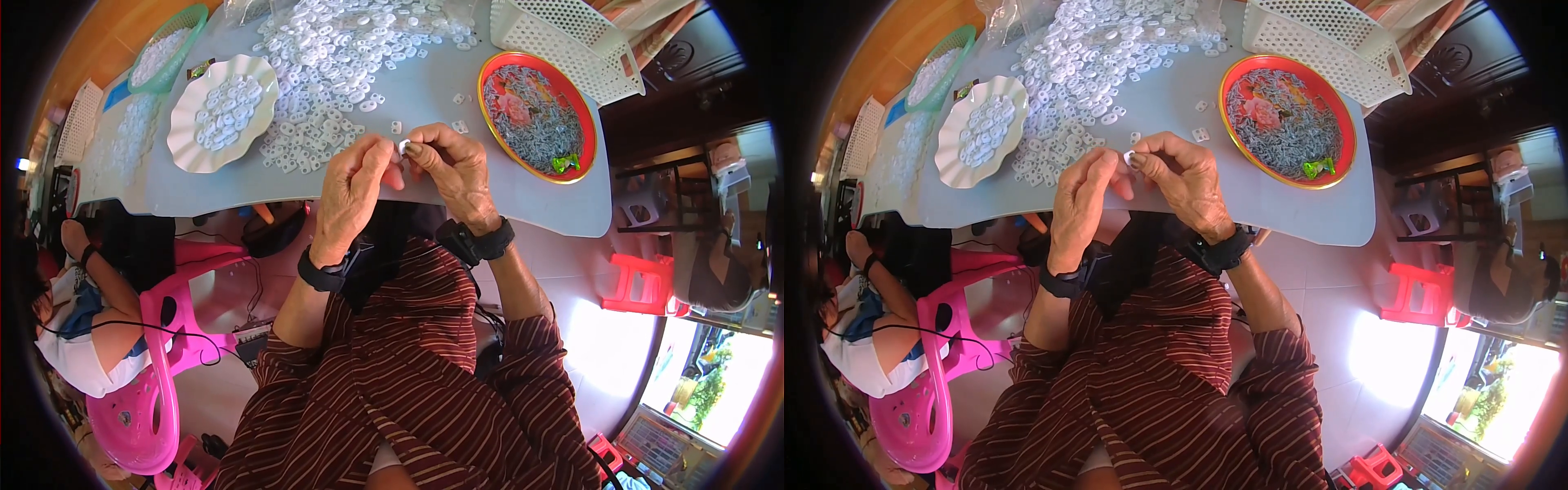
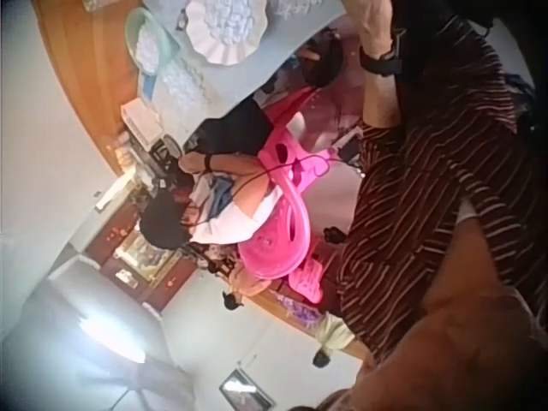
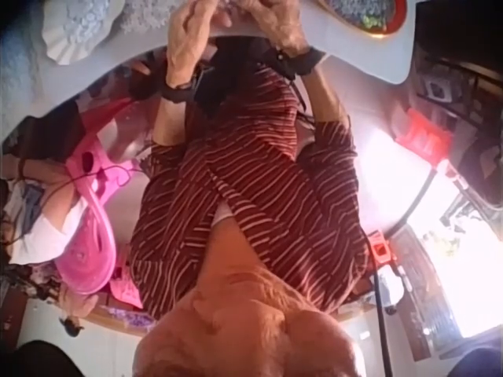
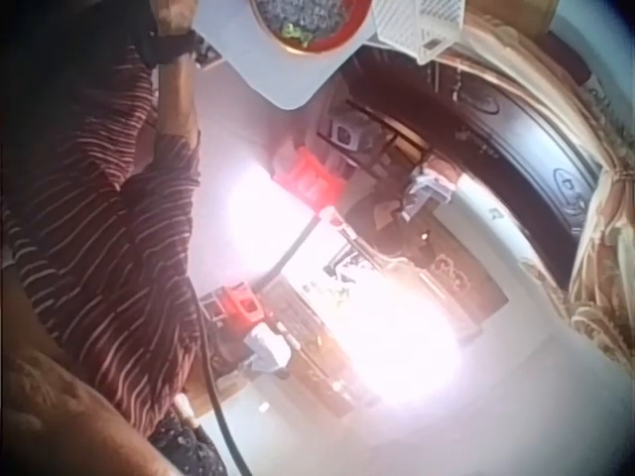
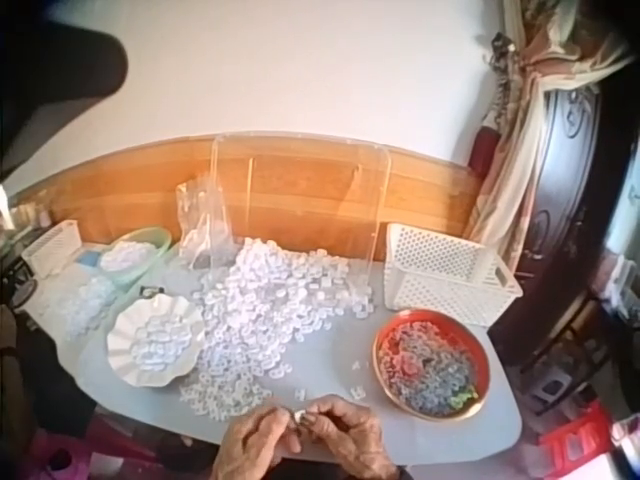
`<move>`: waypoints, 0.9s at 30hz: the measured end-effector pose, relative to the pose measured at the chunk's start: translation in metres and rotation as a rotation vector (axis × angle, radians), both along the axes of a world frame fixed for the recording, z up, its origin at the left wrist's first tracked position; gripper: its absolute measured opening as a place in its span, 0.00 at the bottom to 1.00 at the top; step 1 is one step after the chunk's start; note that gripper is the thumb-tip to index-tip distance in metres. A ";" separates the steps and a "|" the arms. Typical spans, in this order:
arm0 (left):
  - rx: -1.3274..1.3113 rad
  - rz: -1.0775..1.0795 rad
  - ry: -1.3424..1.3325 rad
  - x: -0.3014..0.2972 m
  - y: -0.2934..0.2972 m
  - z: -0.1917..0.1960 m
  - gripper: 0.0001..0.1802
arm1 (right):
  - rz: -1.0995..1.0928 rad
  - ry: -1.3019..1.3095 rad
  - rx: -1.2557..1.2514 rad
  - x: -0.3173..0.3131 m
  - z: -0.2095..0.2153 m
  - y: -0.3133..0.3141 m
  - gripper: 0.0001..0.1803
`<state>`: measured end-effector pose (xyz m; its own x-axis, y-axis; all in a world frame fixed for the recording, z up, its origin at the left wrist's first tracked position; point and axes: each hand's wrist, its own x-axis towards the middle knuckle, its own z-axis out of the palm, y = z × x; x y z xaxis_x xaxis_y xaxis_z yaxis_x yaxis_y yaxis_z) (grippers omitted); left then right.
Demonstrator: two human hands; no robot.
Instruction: The person picks up a white plastic piece and a small metal part by hand, inserts the metal part into the plastic piece, and places the assembled unit into a red tray.
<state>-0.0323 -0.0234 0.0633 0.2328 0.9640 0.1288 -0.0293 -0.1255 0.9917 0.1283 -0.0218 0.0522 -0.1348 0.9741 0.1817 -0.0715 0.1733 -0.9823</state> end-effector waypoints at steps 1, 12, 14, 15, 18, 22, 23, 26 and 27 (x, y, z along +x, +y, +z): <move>-0.076 -0.044 -0.044 -0.001 0.000 0.000 0.16 | -0.011 0.011 0.029 -0.001 0.000 0.000 0.06; -0.237 -0.079 -0.470 0.004 0.000 -0.010 0.10 | -0.023 0.029 0.052 -0.004 0.004 -0.004 0.07; -0.168 -0.032 -0.386 0.005 0.000 -0.009 0.11 | -0.030 -0.019 0.015 -0.002 0.003 -0.003 0.08; -0.111 0.010 -0.309 0.006 -0.001 -0.009 0.11 | -0.015 -0.014 0.013 -0.001 0.004 -0.003 0.08; -0.009 0.059 -0.180 0.007 -0.002 -0.008 0.13 | -0.013 -0.014 0.001 -0.002 0.004 -0.004 0.08; 0.092 0.068 -0.033 0.009 -0.006 -0.010 0.14 | -0.032 -0.061 0.000 -0.002 0.003 -0.004 0.07; 0.091 0.071 -0.034 0.009 -0.007 -0.012 0.14 | -0.029 -0.062 0.000 -0.002 0.001 -0.004 0.07; 0.080 0.031 -0.074 0.007 -0.008 -0.015 0.14 | -0.039 -0.067 -0.008 -0.002 -0.002 -0.005 0.07; 0.054 0.039 -0.100 0.007 -0.009 -0.015 0.14 | -0.046 -0.085 -0.001 -0.003 -0.001 -0.006 0.07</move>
<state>-0.0252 -0.0322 0.0479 0.1782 0.9630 0.2020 -0.1221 -0.1821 0.9757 0.1251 -0.0277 0.0517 -0.1046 0.9798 0.1705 0.0200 0.1734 -0.9846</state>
